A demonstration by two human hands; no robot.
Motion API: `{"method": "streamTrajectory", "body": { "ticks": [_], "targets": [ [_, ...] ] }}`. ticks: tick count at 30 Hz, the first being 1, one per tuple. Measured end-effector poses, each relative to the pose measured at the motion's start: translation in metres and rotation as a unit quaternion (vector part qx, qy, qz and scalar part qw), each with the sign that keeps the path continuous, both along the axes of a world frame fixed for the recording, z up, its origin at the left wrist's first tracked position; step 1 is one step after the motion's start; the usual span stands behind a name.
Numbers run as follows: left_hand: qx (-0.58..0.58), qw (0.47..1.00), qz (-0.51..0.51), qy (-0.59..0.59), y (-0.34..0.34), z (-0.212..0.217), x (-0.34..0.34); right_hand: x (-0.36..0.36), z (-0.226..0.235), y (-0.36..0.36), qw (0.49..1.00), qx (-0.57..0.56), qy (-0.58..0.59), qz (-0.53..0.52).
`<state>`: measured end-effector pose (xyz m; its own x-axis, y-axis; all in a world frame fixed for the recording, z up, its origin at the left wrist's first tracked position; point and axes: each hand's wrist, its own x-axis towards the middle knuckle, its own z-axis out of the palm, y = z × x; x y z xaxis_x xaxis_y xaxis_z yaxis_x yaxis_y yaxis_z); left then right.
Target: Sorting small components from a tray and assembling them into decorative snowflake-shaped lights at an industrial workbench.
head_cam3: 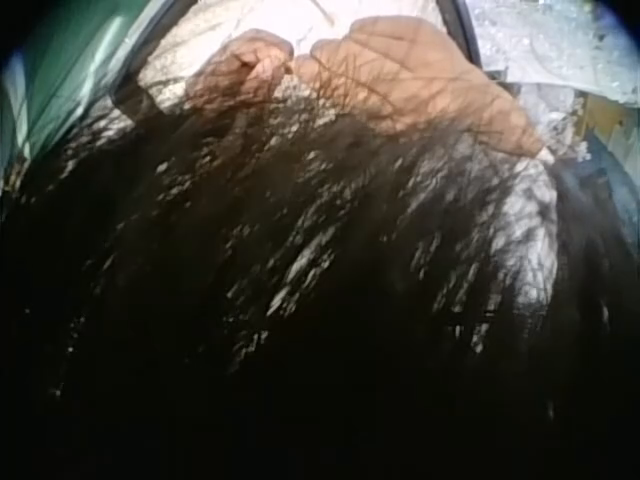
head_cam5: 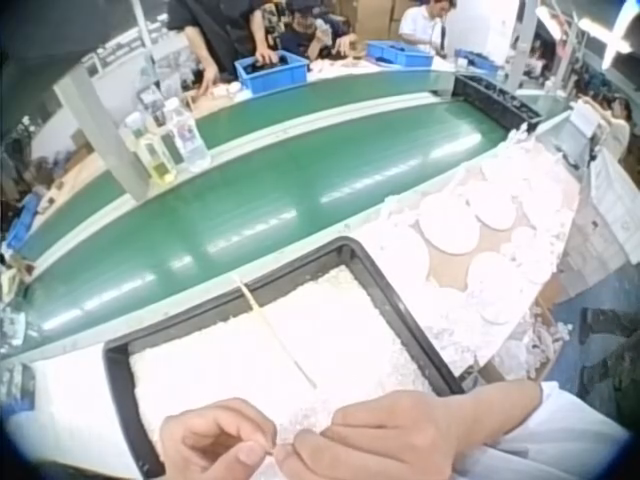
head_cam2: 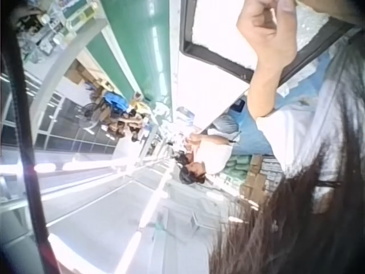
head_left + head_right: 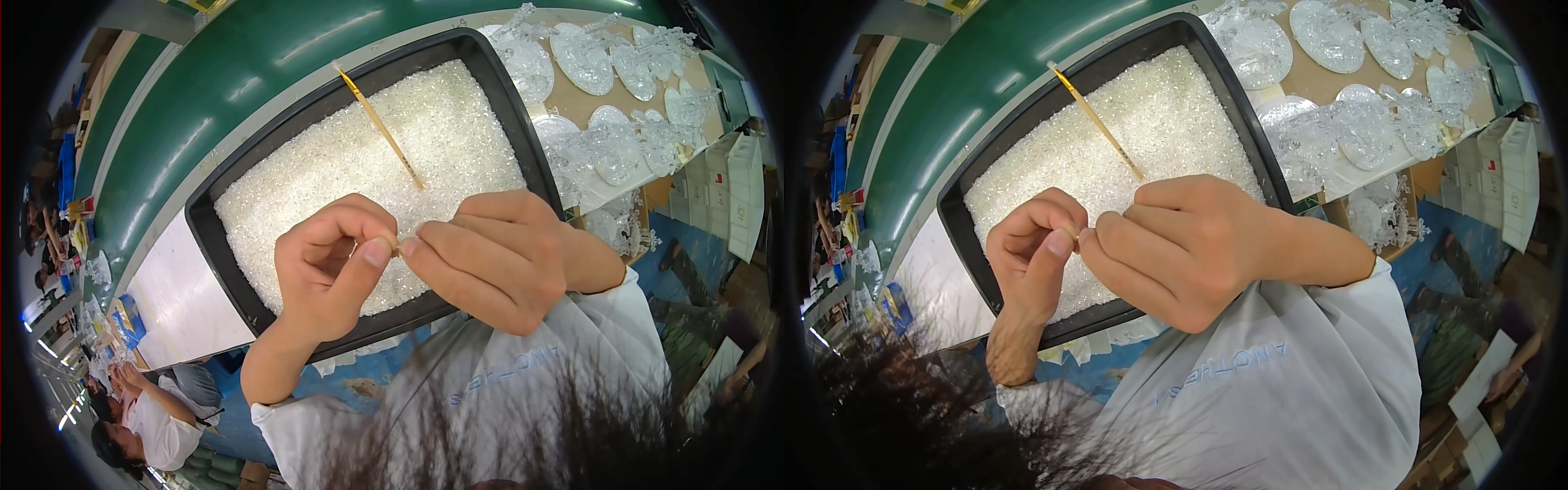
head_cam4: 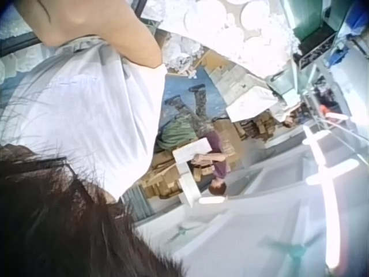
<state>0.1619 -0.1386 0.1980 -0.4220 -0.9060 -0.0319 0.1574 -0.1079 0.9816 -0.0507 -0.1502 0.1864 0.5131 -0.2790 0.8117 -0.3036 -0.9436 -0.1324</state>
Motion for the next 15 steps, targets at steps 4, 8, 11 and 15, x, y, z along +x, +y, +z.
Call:
{"method": "streamTrajectory", "body": {
  "ticks": [4,8,11,15],
  "targets": [
    [-0.013,1.000,-0.003,-0.014,-0.0003,-0.0014,0.0016,-0.0007,0.0016,-0.0004,1.000,-0.002,0.021,0.006],
    [-0.015,1.000,-0.002,-0.013,0.0003,-0.0020,0.0014,0.0002,0.0012,-0.0003,1.000,-0.024,0.014,0.000],
    [-0.015,1.000,-0.004,-0.017,-0.0008,-0.0014,0.0018,0.0004,0.0005,-0.0007,1.000,-0.027,0.015,-0.002],
    [-0.010,1.000,-0.008,-0.019,-0.0006,-0.0014,0.0022,0.0005,-0.0004,0.0000,0.999,-0.033,0.020,-0.007]
  ]
}}
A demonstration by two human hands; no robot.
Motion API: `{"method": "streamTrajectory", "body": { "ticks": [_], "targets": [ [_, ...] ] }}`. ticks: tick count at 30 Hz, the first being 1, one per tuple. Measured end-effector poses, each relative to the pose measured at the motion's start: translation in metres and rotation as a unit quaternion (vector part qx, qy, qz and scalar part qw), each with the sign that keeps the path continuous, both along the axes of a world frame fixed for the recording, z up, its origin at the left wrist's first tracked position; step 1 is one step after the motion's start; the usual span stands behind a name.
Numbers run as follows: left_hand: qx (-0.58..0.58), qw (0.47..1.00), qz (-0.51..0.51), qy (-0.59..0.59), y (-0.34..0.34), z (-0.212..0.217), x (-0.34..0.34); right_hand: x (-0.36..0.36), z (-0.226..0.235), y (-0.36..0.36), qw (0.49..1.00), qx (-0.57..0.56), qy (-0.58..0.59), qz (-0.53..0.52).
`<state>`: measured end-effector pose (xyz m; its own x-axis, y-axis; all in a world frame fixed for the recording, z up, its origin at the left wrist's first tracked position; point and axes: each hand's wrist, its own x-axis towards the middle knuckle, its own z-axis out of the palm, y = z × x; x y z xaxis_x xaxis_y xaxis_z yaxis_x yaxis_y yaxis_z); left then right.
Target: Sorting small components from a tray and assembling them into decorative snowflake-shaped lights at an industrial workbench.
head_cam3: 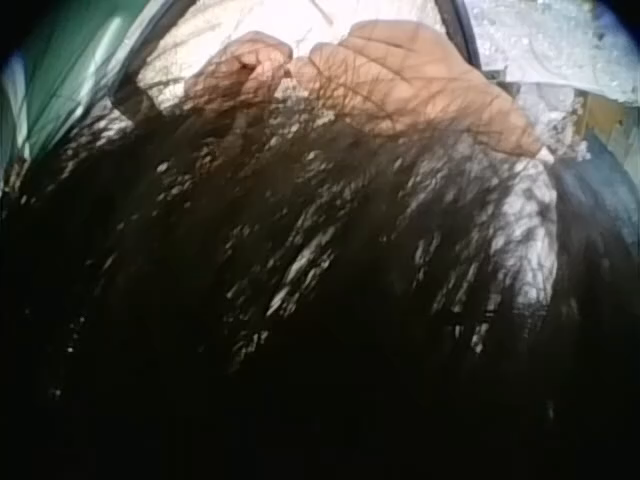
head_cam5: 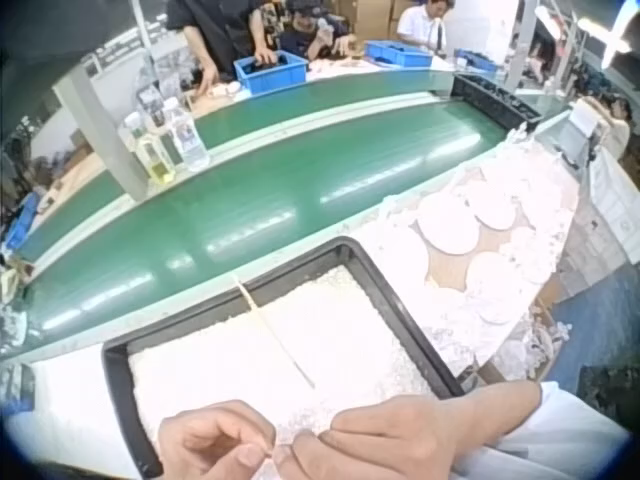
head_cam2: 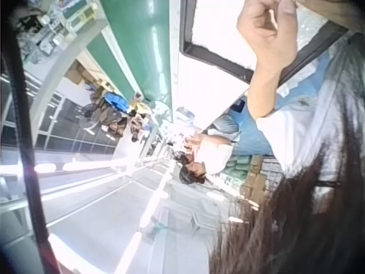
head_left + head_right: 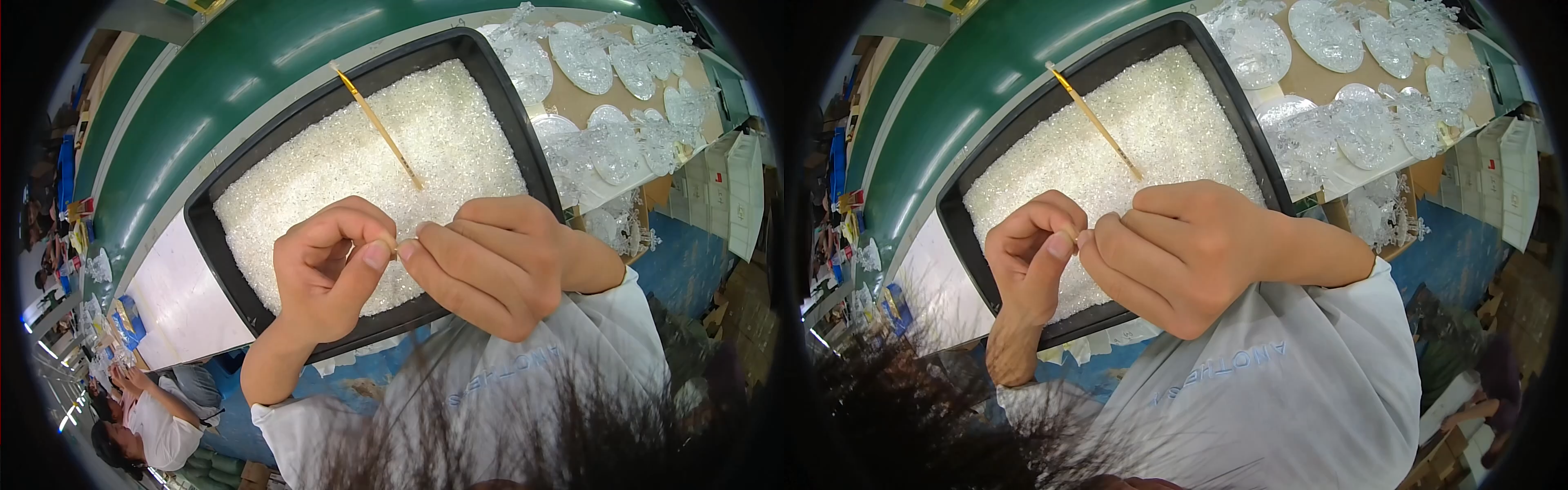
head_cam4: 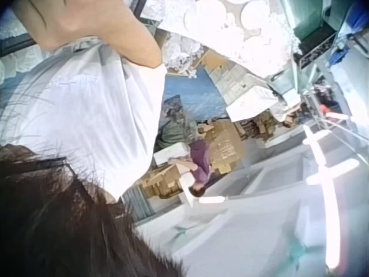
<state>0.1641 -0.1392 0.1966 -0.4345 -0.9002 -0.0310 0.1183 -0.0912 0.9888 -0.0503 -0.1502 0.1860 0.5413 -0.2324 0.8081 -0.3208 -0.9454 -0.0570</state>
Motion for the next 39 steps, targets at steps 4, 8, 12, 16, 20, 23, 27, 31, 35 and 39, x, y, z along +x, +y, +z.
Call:
{"method": "streamTrajectory", "body": {
  "ticks": [4,8,12,16,20,23,27,31,35,39],
  "targets": [
    [0.016,1.000,-0.004,0.004,0.0001,0.0009,-0.0007,-0.0006,0.0011,0.0013,1.000,-0.012,0.000,-0.007],
    [0.036,0.999,-0.005,0.011,0.0007,0.0030,-0.0010,-0.0003,0.0006,0.0012,1.000,-0.012,-0.003,-0.007],
    [0.049,0.999,-0.008,0.011,0.0006,0.0036,-0.0005,-0.0003,-0.0002,0.0016,1.000,-0.014,0.002,-0.006],
    [0.045,0.999,-0.019,0.018,-0.0004,0.0024,0.0005,0.0004,-0.0007,0.0016,1.000,-0.021,-0.001,-0.010],
    [0.054,0.998,-0.020,0.025,-0.0008,0.0025,0.0004,0.0013,-0.0010,0.0017,0.999,-0.027,-0.013,-0.015],
    [0.055,0.998,-0.025,0.028,-0.0011,0.0027,0.0005,0.0016,-0.0019,0.0018,0.999,-0.030,-0.017,-0.015],
    [0.060,0.997,-0.025,0.031,-0.0006,0.0027,0.0007,0.0010,-0.0007,0.0013,1.000,-0.024,-0.010,-0.008],
    [0.065,0.997,-0.029,0.032,-0.0005,0.0028,0.0007,0.0001,0.0004,0.0013,1.000,-0.025,-0.011,-0.008],
    [0.062,0.997,-0.032,0.031,-0.0007,0.0024,0.0011,0.0000,0.0006,0.0015,1.000,-0.021,-0.007,-0.008],
    [0.061,0.997,-0.032,0.032,-0.0010,0.0019,0.0015,-0.0012,0.0014,0.0011,1.000,-0.014,0.002,-0.005]
  ]
}}
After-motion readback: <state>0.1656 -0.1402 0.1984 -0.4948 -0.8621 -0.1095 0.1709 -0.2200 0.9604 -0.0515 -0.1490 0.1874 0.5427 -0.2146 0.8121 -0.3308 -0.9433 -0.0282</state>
